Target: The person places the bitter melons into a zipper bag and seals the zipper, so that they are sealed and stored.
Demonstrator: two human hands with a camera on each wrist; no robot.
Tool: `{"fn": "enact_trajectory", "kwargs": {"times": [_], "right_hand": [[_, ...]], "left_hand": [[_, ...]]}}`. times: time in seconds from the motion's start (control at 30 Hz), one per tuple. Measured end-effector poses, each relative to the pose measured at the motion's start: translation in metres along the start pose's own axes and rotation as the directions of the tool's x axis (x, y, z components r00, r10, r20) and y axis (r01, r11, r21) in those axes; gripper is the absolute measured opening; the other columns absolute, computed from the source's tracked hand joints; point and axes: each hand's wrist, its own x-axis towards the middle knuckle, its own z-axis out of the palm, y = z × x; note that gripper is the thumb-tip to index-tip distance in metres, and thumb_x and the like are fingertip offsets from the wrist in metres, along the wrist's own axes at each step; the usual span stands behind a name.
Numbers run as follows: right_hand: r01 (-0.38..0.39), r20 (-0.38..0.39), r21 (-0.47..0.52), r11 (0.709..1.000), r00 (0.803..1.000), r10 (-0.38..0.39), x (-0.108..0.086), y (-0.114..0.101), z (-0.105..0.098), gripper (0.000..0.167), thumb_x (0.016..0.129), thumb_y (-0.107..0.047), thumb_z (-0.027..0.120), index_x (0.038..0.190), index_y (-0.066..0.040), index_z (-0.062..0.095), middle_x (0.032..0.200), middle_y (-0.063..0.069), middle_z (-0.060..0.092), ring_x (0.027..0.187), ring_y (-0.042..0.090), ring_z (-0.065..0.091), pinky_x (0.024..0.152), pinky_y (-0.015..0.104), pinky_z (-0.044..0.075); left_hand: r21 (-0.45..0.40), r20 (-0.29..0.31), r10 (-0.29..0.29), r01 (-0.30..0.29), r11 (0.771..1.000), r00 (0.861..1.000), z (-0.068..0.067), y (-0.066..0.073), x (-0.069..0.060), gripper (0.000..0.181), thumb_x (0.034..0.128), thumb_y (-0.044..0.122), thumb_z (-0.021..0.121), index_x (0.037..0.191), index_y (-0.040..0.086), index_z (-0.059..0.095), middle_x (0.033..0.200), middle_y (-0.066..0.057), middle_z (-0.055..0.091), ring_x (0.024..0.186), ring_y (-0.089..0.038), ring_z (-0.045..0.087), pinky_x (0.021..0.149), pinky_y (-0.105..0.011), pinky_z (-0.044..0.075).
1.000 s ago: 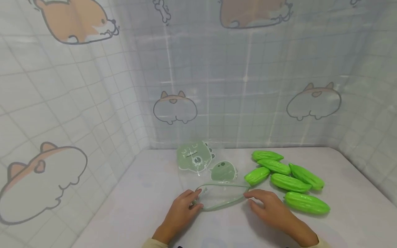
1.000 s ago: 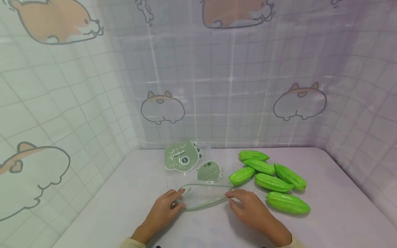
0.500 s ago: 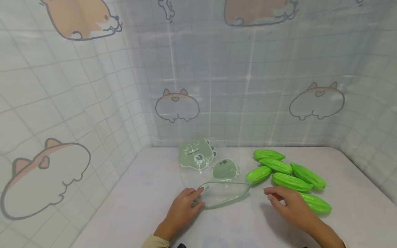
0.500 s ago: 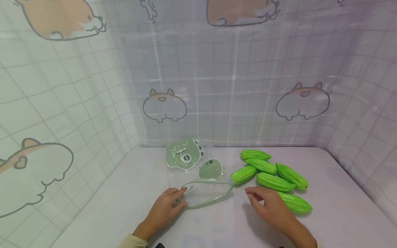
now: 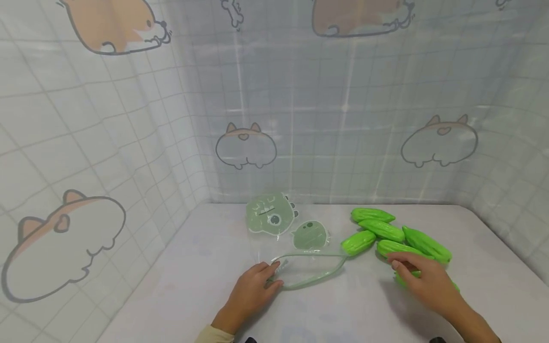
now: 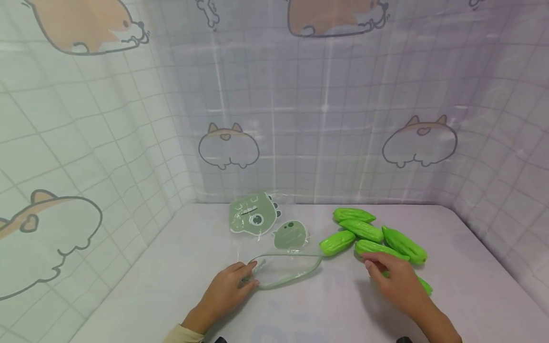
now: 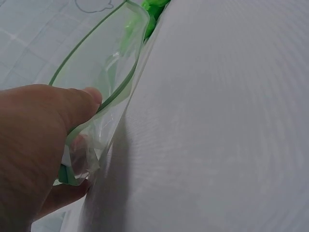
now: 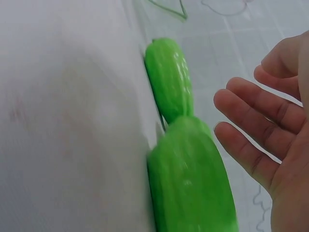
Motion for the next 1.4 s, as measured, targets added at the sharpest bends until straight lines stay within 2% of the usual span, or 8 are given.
{"fn": "enact_trajectory", "kwargs": {"times": [0.23,0.4,0.57,0.7,0.8,1.0,1.2,1.4], "right_hand": [[-0.014,-0.059,-0.066,0.998,0.998,0.010,-0.002,0.014,-0.016,0.017,0.092,-0.010,0.073,0.108,-0.013,0.076,0.096,-0.005,0.075,0.080,-0.001,0.065,0.064,0.016,0.047],[-0.052,-0.077,-0.103,0.993,0.996,0.045,-0.004,0.023,-0.024,0.017,0.093,-0.013,0.072,0.109,-0.014,0.076,0.095,-0.004,0.075,0.080,-0.003,0.063,0.062,0.020,0.047],[-0.099,-0.072,-0.128,0.987,0.993,0.090,-0.007,0.031,-0.030,0.016,0.095,-0.018,0.070,0.109,-0.015,0.076,0.093,-0.005,0.075,0.080,-0.005,0.061,0.062,0.024,0.048],[-0.138,-0.064,-0.147,0.979,0.989,0.130,-0.010,0.036,-0.036,0.018,0.096,-0.023,0.069,0.110,-0.014,0.076,0.094,-0.003,0.075,0.079,-0.007,0.060,0.061,0.026,0.047],[-0.165,-0.055,-0.157,0.974,0.986,0.158,-0.011,0.040,-0.040,0.019,0.097,-0.026,0.068,0.111,-0.014,0.075,0.097,-0.001,0.075,0.081,-0.010,0.058,0.063,0.023,0.046],[-0.210,-0.038,-0.165,0.964,0.978,0.207,-0.018,0.049,-0.045,0.022,0.097,-0.029,0.068,0.112,-0.015,0.075,0.100,0.001,0.074,0.082,-0.014,0.053,0.065,0.018,0.044],[-0.256,-0.009,-0.178,0.950,0.966,0.258,-0.022,0.055,-0.048,0.026,0.098,-0.032,0.066,0.112,-0.011,0.075,0.105,0.009,0.074,0.080,-0.014,0.051,0.063,0.025,0.046],[-0.242,-0.003,-0.175,0.954,0.969,0.246,-0.025,0.062,-0.050,0.021,0.097,-0.031,0.068,0.110,-0.016,0.075,0.101,-0.003,0.073,0.081,-0.014,0.052,0.062,0.025,0.046]], "left_hand": [[0.051,0.019,-0.008,0.007,0.999,1.000,-0.004,0.004,-0.001,0.042,0.0821,0.031,0.082,0.117,0.009,0.074,0.086,0.004,0.063,0.076,-0.012,0.060,0.067,-0.032,0.053],[0.081,0.001,-0.011,0.011,0.997,1.000,-0.005,0.005,0.001,0.041,0.0824,0.033,0.082,0.115,0.009,0.075,0.085,0.003,0.065,0.076,-0.014,0.062,0.066,-0.033,0.053],[0.099,-0.031,-0.036,0.039,0.994,0.999,-0.002,0.003,-0.001,0.043,0.0797,0.038,0.083,0.113,0.012,0.076,0.082,0.008,0.064,0.072,-0.009,0.060,0.059,-0.031,0.052],[0.069,-0.049,-0.040,0.044,0.997,0.998,0.001,0.000,0.000,0.045,0.0789,0.039,0.084,0.115,0.013,0.076,0.079,0.012,0.061,0.071,-0.007,0.059,0.058,-0.029,0.052],[0.035,-0.046,-0.060,0.062,0.997,0.997,0.003,-0.001,0.002,0.046,0.0791,0.039,0.084,0.116,0.013,0.075,0.079,0.014,0.061,0.072,-0.006,0.059,0.059,-0.029,0.052],[-0.019,-0.004,-0.127,0.127,0.992,0.992,0.003,0.000,0.003,0.047,0.0807,0.039,0.082,0.118,0.012,0.074,0.079,0.015,0.059,0.071,-0.002,0.053,0.061,-0.027,0.050],[-0.042,0.030,-0.183,0.184,0.982,0.983,0.001,0.001,0.003,0.048,0.0809,0.037,0.082,0.119,0.009,0.074,0.078,0.014,0.058,0.069,-0.001,0.050,0.060,-0.027,0.048],[-0.041,0.021,-0.205,0.206,0.978,0.979,0.002,-0.001,0.003,0.047,0.0811,0.036,0.082,0.118,0.009,0.074,0.075,0.016,0.053,0.064,-0.001,0.044,0.057,-0.025,0.044]]}}
